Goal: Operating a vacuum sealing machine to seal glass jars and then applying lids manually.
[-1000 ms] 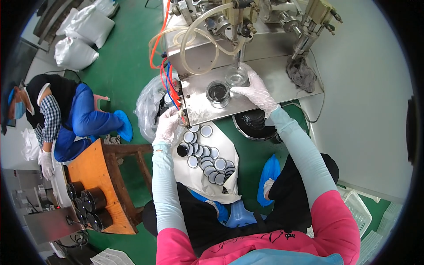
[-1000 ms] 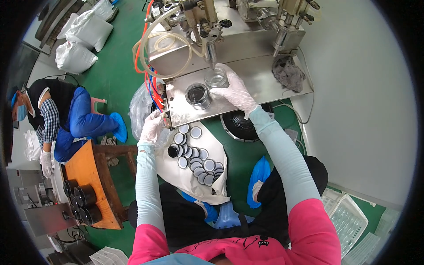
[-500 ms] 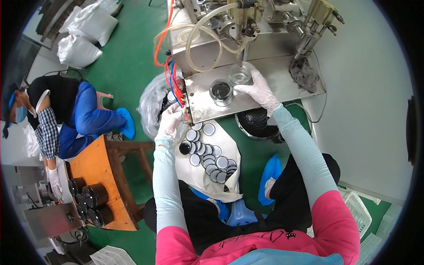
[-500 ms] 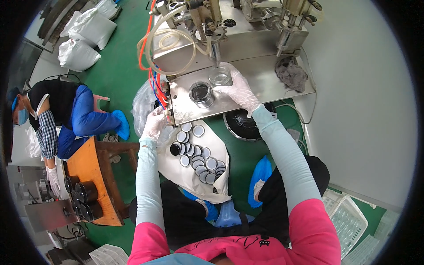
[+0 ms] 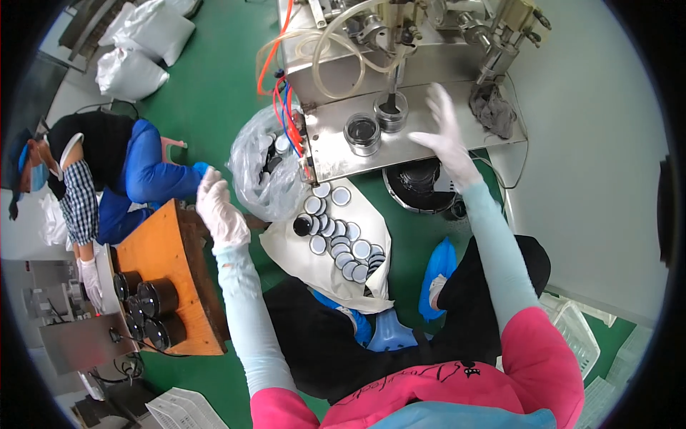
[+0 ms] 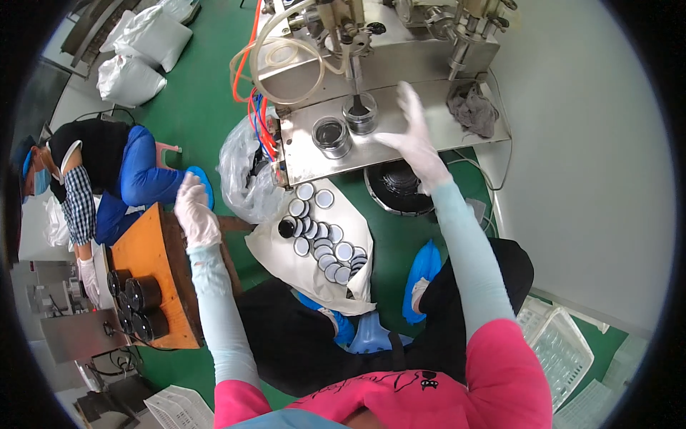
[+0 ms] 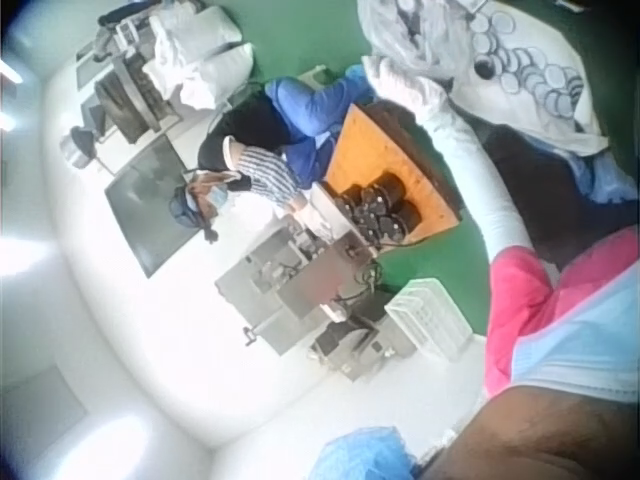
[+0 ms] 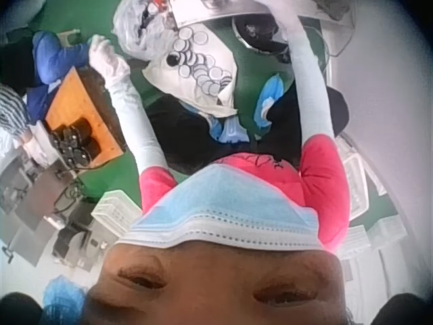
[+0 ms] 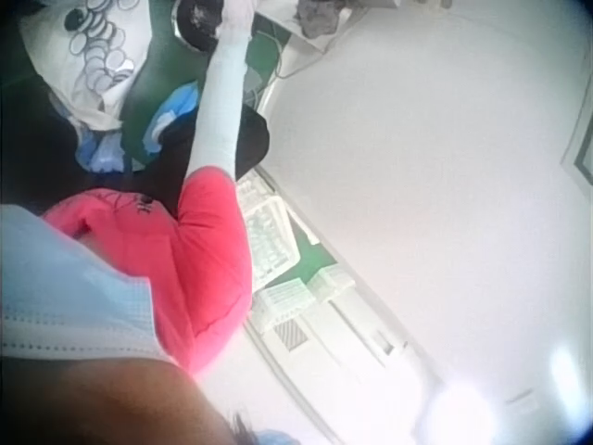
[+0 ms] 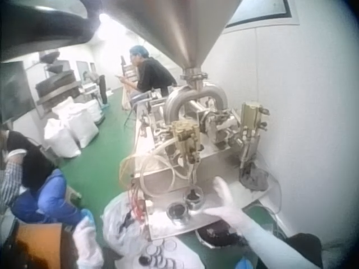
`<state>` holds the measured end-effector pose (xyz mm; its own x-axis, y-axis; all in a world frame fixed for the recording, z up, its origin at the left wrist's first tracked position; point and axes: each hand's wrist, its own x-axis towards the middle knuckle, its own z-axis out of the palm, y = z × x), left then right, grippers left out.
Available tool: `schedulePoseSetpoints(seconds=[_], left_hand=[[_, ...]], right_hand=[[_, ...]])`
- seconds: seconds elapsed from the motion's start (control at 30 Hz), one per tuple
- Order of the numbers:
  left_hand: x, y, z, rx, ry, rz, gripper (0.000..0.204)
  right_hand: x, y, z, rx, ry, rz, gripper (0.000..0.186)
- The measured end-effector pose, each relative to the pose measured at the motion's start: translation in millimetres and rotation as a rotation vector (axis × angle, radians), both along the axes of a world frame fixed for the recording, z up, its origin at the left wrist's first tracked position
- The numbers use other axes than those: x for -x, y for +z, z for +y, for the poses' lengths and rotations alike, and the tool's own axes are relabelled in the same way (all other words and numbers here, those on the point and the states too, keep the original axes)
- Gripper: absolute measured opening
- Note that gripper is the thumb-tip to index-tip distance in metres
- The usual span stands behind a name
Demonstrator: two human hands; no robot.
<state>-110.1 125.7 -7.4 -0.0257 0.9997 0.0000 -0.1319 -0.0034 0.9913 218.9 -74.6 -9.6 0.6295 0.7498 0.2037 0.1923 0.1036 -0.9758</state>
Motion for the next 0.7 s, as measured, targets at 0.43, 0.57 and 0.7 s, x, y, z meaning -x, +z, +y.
schedulePoseSetpoints(seconds=[0.43,0.57,0.7], left_hand=[[-33,-4,-69,0.002,-0.371,0.118,0.063],[-33,-20,-67,-0.048,-0.375,0.211,0.062],[-62,12,-85,-0.101,-0.500,0.226,0.052]], right_hand=[[133,-83,-81,0.195,0.037,0.540,0.007],[127,-137,-54,0.308,0.133,0.474,0.004],[108,-212,-32,0.529,0.272,-0.033,0.027]])
